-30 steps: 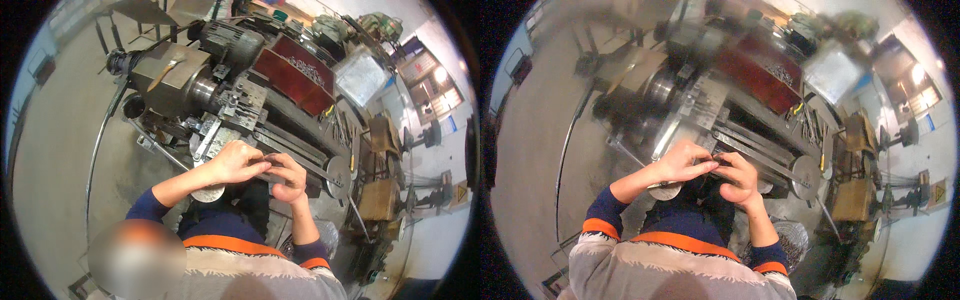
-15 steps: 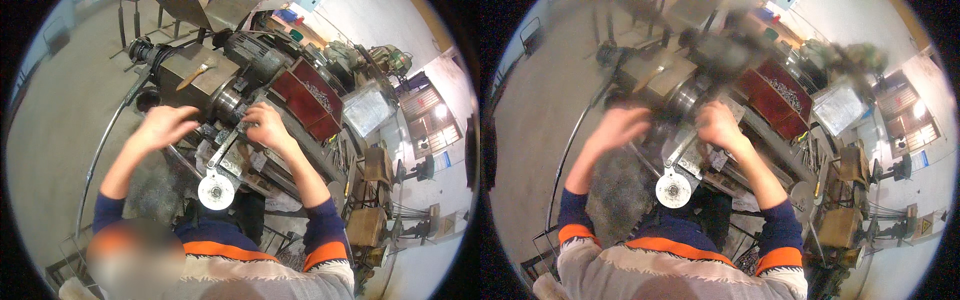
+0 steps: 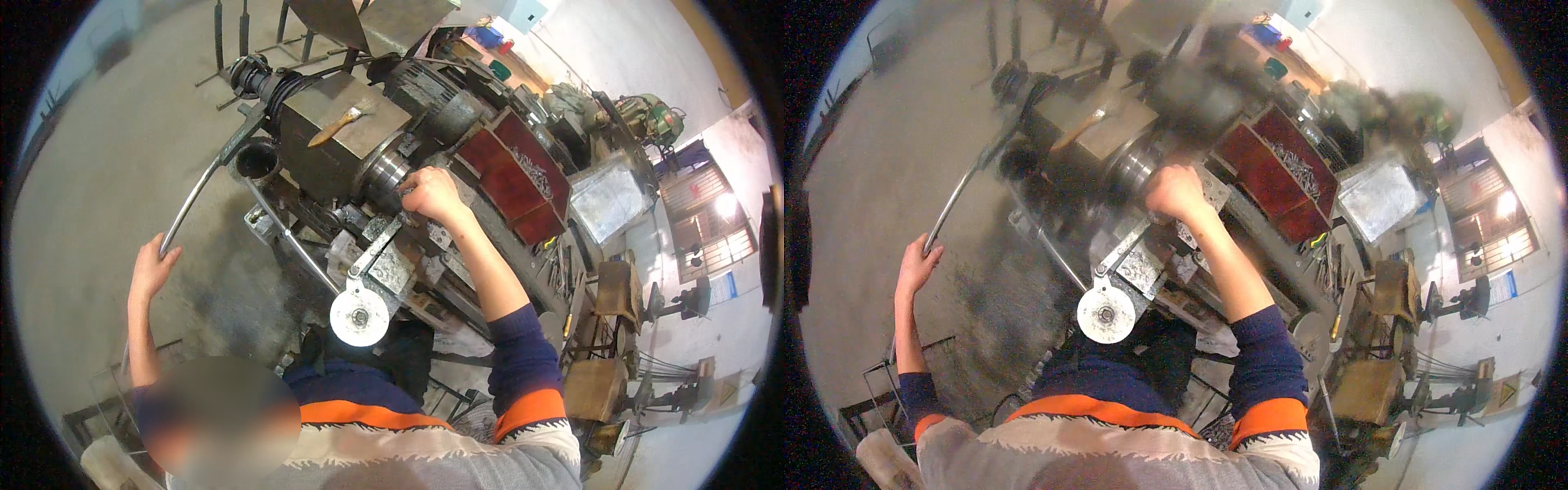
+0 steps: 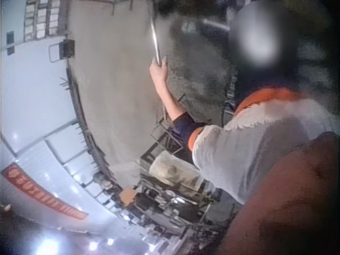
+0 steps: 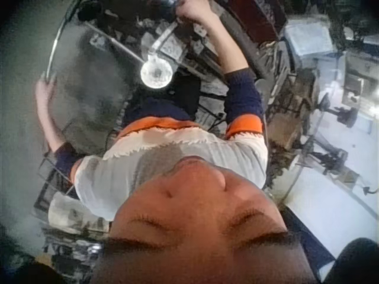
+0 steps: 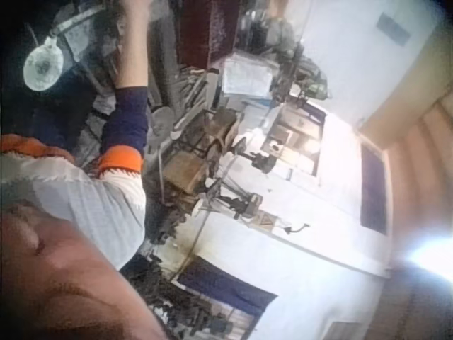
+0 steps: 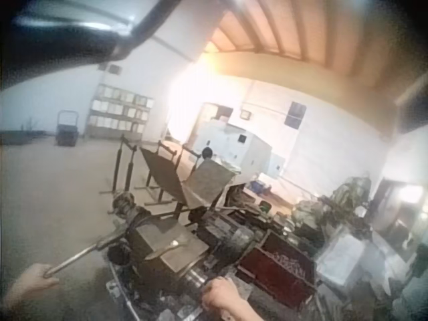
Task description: The person operates a metal turning machine, repeatedly loading small metal pieces into the chuck, adjusting controls, and removing finished parts. The person places the finished pieces into a nearby container.
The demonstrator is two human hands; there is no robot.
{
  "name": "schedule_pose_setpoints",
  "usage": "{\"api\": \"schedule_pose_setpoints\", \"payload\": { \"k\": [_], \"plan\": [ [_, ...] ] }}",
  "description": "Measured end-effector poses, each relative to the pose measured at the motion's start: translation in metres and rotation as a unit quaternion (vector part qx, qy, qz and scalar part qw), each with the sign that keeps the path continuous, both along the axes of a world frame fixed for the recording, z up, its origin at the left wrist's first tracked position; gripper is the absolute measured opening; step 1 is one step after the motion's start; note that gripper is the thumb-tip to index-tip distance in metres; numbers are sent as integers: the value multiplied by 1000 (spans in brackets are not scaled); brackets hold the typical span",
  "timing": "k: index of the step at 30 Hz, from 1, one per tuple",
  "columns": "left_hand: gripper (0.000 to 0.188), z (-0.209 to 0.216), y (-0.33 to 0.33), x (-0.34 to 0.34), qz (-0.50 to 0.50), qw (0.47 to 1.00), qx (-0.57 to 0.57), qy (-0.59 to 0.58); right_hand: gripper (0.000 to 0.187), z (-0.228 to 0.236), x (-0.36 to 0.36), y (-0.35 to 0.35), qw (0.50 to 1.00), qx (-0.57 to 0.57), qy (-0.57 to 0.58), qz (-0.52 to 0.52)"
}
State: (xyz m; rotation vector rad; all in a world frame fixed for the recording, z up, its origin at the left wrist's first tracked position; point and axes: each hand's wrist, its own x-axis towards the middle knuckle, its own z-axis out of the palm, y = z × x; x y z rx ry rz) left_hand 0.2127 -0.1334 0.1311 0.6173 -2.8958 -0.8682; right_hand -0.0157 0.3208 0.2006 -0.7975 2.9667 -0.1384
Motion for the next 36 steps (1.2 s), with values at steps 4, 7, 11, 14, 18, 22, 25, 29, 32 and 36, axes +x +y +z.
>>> {"api": "schedule_pose_setpoints", "payload": {
  "k": [4,7,11,14,18,22,25,29,32,36],
  "plan": [
    [25,-2,9,-9,-1,986,-167,9,25,-3,-2,-3,1000,-2,-17,-24],
    [21,-5,8,-17,8,971,-239,22,25,-4,-4,0,999,-9,-31,-27],
    [17,-11,-40,-31,23,947,-313,-61,32,9,5,-5,997,-35,-65,-35],
    [15,-16,-140,-76,81,928,-362,-42,36,7,3,-6,997,-34,-60,-39],
    [19,-18,-175,-123,174,926,-318,-107,39,0,-2,-4,997,-25,-66,-44],
    [30,-14,-167,-137,171,948,-247,-103,40,1,-3,2,997,-50,-45,-26],
    [34,-25,-125,-143,66,981,-148,104,38,6,6,-1,997,-73,-31,-6],
    [27,-78,-12,-160,-4,959,-255,123,39,13,30,25,984,-164,68,32],
    [41,-192,16,-182,-51,996,27,74,42,17,66,67,971,-212,113,20],
    [34,-206,76,-179,-52,994,-60,-71,44,11,133,153,965,-203,96,-136]
  ]
}}
